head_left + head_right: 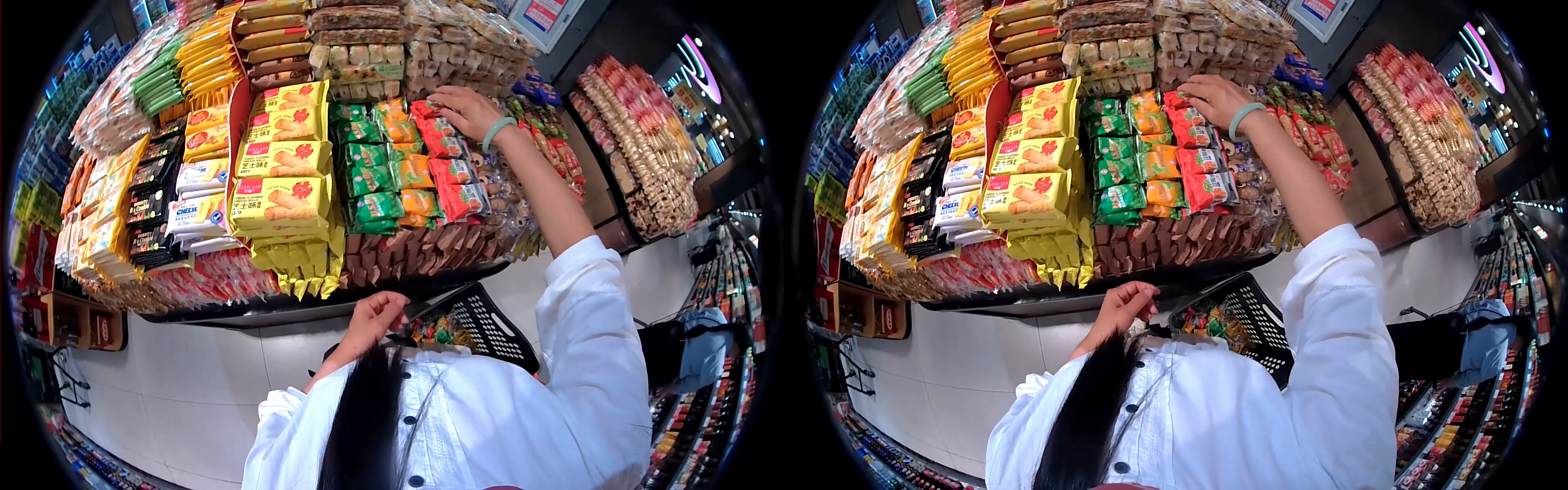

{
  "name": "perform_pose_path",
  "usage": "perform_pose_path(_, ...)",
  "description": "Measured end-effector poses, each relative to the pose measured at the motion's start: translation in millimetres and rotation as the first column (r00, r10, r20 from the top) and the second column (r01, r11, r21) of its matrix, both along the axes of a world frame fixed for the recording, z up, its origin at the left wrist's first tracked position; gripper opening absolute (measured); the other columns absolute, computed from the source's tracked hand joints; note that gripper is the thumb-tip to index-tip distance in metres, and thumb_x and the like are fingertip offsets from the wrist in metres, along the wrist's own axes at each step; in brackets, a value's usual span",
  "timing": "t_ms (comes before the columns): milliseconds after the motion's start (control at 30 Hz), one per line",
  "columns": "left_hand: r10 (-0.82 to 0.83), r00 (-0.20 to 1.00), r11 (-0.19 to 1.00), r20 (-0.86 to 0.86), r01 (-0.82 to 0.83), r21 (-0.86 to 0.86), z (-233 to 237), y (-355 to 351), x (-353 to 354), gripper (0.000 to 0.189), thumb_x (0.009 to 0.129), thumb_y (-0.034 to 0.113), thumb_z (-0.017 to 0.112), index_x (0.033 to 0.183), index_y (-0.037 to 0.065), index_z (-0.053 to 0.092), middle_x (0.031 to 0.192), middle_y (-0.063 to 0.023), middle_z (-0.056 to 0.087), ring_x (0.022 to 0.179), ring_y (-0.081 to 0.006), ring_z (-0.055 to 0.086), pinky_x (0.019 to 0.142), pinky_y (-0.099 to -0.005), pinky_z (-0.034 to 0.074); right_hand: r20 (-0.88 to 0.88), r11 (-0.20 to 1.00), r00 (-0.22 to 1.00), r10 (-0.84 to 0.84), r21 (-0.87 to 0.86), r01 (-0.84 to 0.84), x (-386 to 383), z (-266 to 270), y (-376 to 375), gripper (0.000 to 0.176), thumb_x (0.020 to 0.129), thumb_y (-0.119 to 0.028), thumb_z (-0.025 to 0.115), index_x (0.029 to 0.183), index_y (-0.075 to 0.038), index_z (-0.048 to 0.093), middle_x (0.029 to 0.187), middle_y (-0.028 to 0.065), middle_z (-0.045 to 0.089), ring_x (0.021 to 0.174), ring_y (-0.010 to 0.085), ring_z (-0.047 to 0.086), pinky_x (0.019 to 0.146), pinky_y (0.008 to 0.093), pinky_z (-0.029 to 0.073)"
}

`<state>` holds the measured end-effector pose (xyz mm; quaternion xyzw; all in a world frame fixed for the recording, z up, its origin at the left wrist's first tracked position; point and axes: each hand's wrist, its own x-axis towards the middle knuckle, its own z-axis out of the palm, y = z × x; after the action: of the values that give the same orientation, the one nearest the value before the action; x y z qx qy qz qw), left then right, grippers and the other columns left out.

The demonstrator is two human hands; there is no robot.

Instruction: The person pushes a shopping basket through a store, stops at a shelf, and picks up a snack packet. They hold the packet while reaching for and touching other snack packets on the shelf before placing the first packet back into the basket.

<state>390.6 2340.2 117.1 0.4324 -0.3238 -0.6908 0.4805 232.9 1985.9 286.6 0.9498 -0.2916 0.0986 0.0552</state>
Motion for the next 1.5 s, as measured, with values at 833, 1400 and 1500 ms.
perform_pose_path(833, -0.117, 0.976, 0.992, 0.182, 0.107, 0.062, -5.2, 19.4, -12.1, 0.025, 0.095, 0.020, 0.055, 0.107, 0.000, 0.063, 0.081, -0.0015, 0.065, 0.069, -0.0056, 0.055, 0.065, -0.0199, 0.045, 0.103, 0.920, 0.975, 0.196, -0.363, -0.146, -37.1, 14.7, 33.9, 0.044, 0.094, -0.044, 0.046, 0.129, -0.017, 0.054, 0.126, 0.0098, 0.057, 0.115, 0.0295, 0.053, 0.097, 0.0442, 0.041)
perform_pose_path(1400, -0.540, 0.768, 0.838, 0.346, 0.452, 0.304, -55.5, 21.9, -80.0, 0.024, 0.093, 0.017, 0.057, 0.108, -0.001, 0.062, 0.083, -0.0054, 0.065, 0.074, -0.0095, 0.057, 0.069, -0.0229, 0.047, 0.189, 0.262, -0.619, -0.762, 0.965, -0.029, -312.5, -334.0, 377.0, 0.019, 0.095, -0.016, 0.051, 0.097, 0.000, 0.063, 0.080, 0.0093, 0.066, 0.061, 0.0142, 0.061, 0.054, 0.0268, 0.051)
perform_pose_path(1500, -0.607, 0.707, 0.794, 0.362, 0.525, 0.307, -69.0, 22.7, -103.2, 0.024, 0.092, 0.015, 0.057, 0.107, -0.002, 0.062, 0.083, -0.0058, 0.065, 0.075, -0.0098, 0.058, 0.070, -0.0232, 0.048, 0.090, 0.179, -0.629, -0.772, 0.981, -0.080, -304.8, -401.4, 411.7, 0.018, 0.095, -0.017, 0.053, 0.094, -0.003, 0.064, 0.074, 0.0082, 0.066, 0.056, 0.0128, 0.059, 0.048, 0.0246, 0.047)
